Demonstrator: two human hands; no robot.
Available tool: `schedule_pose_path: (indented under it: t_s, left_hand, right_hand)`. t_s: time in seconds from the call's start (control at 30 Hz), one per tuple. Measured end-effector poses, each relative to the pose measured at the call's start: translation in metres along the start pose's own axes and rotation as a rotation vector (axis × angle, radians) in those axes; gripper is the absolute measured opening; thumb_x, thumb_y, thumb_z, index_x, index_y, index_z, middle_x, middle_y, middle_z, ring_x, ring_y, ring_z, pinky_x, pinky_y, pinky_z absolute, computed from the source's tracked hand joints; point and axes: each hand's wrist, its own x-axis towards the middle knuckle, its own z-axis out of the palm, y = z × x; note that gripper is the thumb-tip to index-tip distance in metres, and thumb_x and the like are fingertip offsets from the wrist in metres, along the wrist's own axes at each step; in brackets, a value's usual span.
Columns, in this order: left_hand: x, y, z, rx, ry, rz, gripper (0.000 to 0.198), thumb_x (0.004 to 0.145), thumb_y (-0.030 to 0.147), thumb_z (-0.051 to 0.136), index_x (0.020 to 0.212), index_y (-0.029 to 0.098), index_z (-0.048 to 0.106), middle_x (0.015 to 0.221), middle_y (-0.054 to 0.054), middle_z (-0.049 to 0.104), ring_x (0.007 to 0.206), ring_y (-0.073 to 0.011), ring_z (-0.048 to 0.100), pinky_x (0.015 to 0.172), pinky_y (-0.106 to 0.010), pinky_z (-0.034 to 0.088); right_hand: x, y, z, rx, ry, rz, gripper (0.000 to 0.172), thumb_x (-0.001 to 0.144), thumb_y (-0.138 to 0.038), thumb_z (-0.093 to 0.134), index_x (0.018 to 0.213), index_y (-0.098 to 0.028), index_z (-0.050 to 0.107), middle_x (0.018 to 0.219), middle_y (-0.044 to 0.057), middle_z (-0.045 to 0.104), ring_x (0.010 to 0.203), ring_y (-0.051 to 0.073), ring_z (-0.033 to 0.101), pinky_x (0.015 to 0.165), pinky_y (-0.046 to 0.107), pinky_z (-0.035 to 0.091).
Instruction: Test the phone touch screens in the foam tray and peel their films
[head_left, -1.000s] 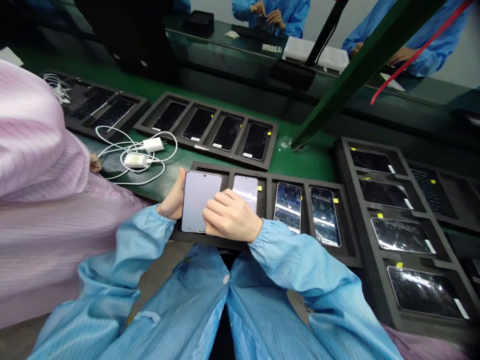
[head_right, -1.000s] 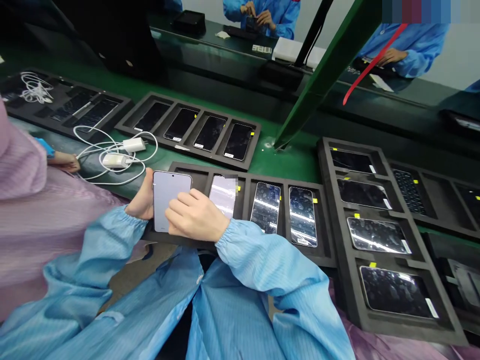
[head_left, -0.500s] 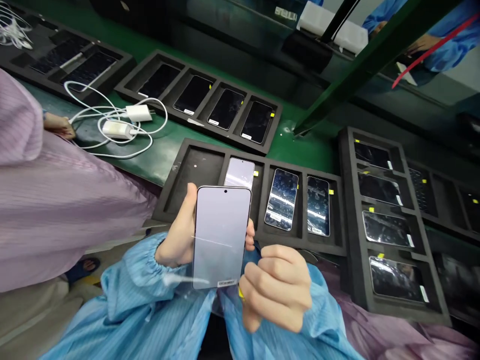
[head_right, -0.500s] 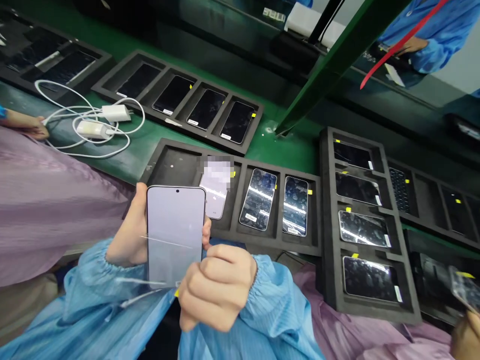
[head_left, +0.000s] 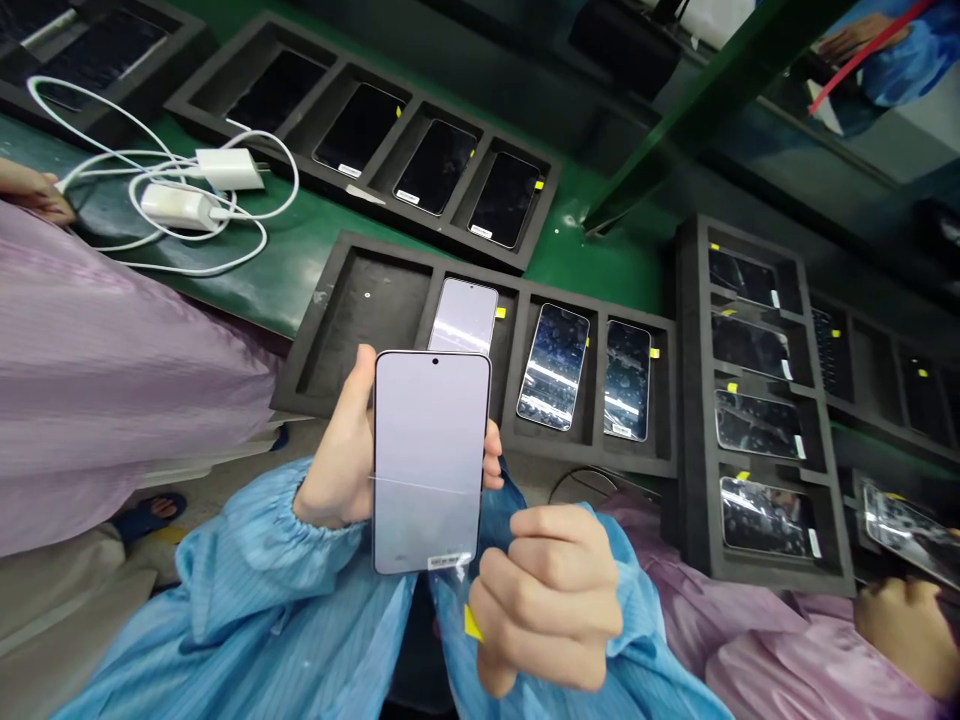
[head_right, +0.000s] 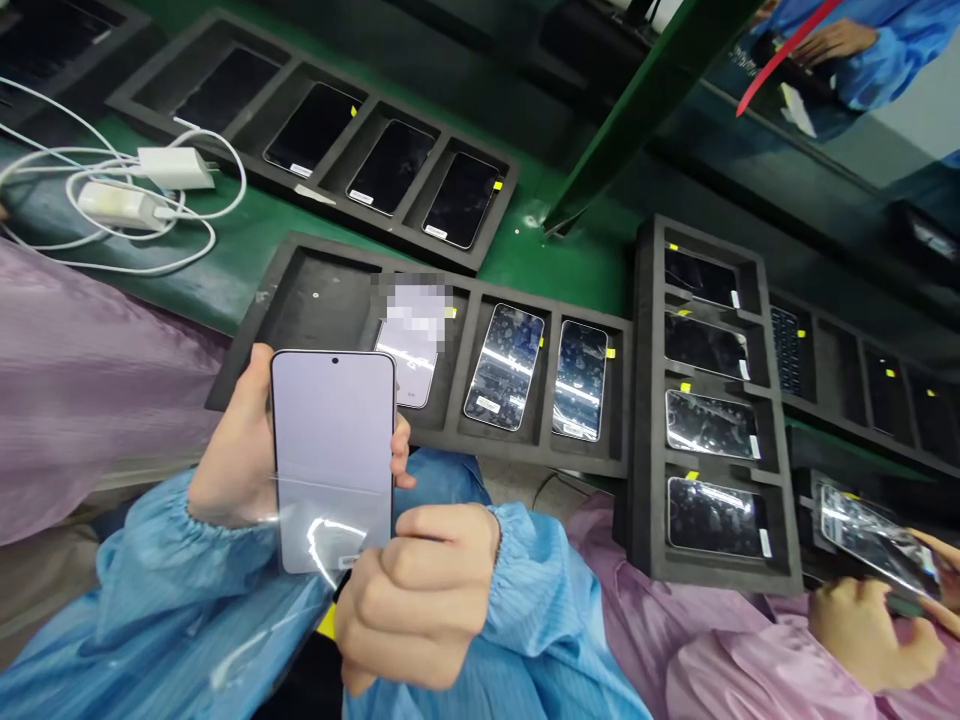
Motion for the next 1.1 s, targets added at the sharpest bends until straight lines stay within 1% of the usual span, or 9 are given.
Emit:
schedule_pose_path:
  t_s: [0.07,0.1,0.2,0.33,0.63,0.8,0.93,1.03,1.1]
  left_hand:
    - [0.001,-0.002,-0.001,-0.025,-0.032,0.002,0.098,0.078,0.089,0.026,0.114,0.009,0.067,0.103,-0.016,0.072,0.095,-0.0276,0.069,0.094,-0.044,0.055]
    - [0.002,-0.003,-0.002,-0.037,-0.047,0.004,0.097,0.077,0.089,0.029,0.115,0.009,0.067,0.104,-0.016,0.072,0.095,-0.0277,0.069,0.094,-0.044,0.055]
    - [0.002,-0.003,-0.001,-0.05,-0.048,-0.001,0.095,0.077,0.089,0.031,0.114,0.009,0.067,0.103,-0.016,0.072,0.095,-0.0275,0.069,0.094,-0.043,0.056]
    - [0.002,0.0,0.003,-0.006,0.002,-0.019,0.1,0.078,0.089,0.021,0.11,0.006,0.068,0.099,-0.017,0.072,0.092,-0.027,0.068,0.095,-0.044,0.055]
    - [-0.001,0.001,0.008,0.012,0.052,-0.005,0.103,0.079,0.089,0.014,0.105,0.007,0.07,0.097,-0.017,0.072,0.092,-0.0265,0.068,0.092,-0.043,0.056]
    - [0.0,0.001,0.008,0.018,0.051,0.007,0.1,0.078,0.09,0.017,0.106,0.01,0.071,0.096,-0.016,0.072,0.091,-0.0273,0.069,0.088,-0.043,0.057]
    - [0.0,0.002,0.006,0.015,0.071,0.006,0.099,0.079,0.089,0.017,0.108,0.01,0.07,0.098,-0.016,0.073,0.091,-0.0268,0.07,0.09,-0.042,0.057]
    - [0.002,0.002,0.003,0.021,0.071,0.006,0.097,0.077,0.09,0.024,0.11,0.01,0.068,0.102,-0.015,0.073,0.091,-0.0269,0.07,0.091,-0.042,0.058]
    - [0.004,-0.001,0.002,0.029,0.059,-0.007,0.095,0.077,0.089,0.028,0.111,0.01,0.068,0.103,-0.015,0.074,0.091,-0.0269,0.071,0.09,-0.04,0.058]
  right_hand:
    - [0.008,-0.001,0.002,0.015,0.186,0.032,0.057,0.103,-0.023,0.036,0.048,-0.02,0.048,0.062,-0.001,0.051,0.052,0.011,0.031,0.052,0.029,0.039]
    - [0.01,-0.001,0.003,0.014,0.203,0.041,0.058,0.103,-0.022,0.037,0.047,-0.02,0.048,0.063,-0.001,0.051,0.052,0.011,0.032,0.051,0.029,0.039]
    - [0.014,-0.002,0.003,0.015,0.208,0.053,0.06,0.103,-0.022,0.038,0.044,-0.02,0.046,0.061,-0.001,0.05,0.051,0.011,0.03,0.05,0.029,0.037]
    - [0.013,-0.005,0.001,0.034,0.216,0.061,0.061,0.102,-0.02,0.04,0.041,-0.02,0.044,0.059,-0.001,0.05,0.051,0.011,0.03,0.049,0.029,0.035]
    - [0.013,0.001,0.0,0.089,0.261,-0.029,0.06,0.096,-0.017,0.049,0.037,-0.021,0.042,0.055,-0.002,0.05,0.049,0.011,0.028,0.043,0.027,0.035]
    - [0.018,0.004,-0.001,0.209,0.334,0.004,0.06,0.094,-0.018,0.054,0.037,-0.021,0.037,0.066,-0.003,0.063,0.051,0.009,0.039,0.043,0.025,0.04]
    - [0.015,0.003,0.002,0.327,0.252,0.044,0.058,0.099,-0.017,0.043,0.041,-0.02,0.038,0.084,-0.001,0.073,0.05,0.007,0.044,0.043,0.026,0.042]
    - [0.012,0.006,0.006,0.351,0.222,0.002,0.05,0.096,-0.022,0.05,0.047,-0.021,0.041,0.097,-0.003,0.075,0.051,0.007,0.042,0.044,0.025,0.043]
    - [0.016,0.011,0.008,0.329,0.114,-0.031,0.044,0.09,-0.03,0.056,0.049,-0.023,0.042,0.107,-0.007,0.075,0.053,0.008,0.041,0.046,0.025,0.047]
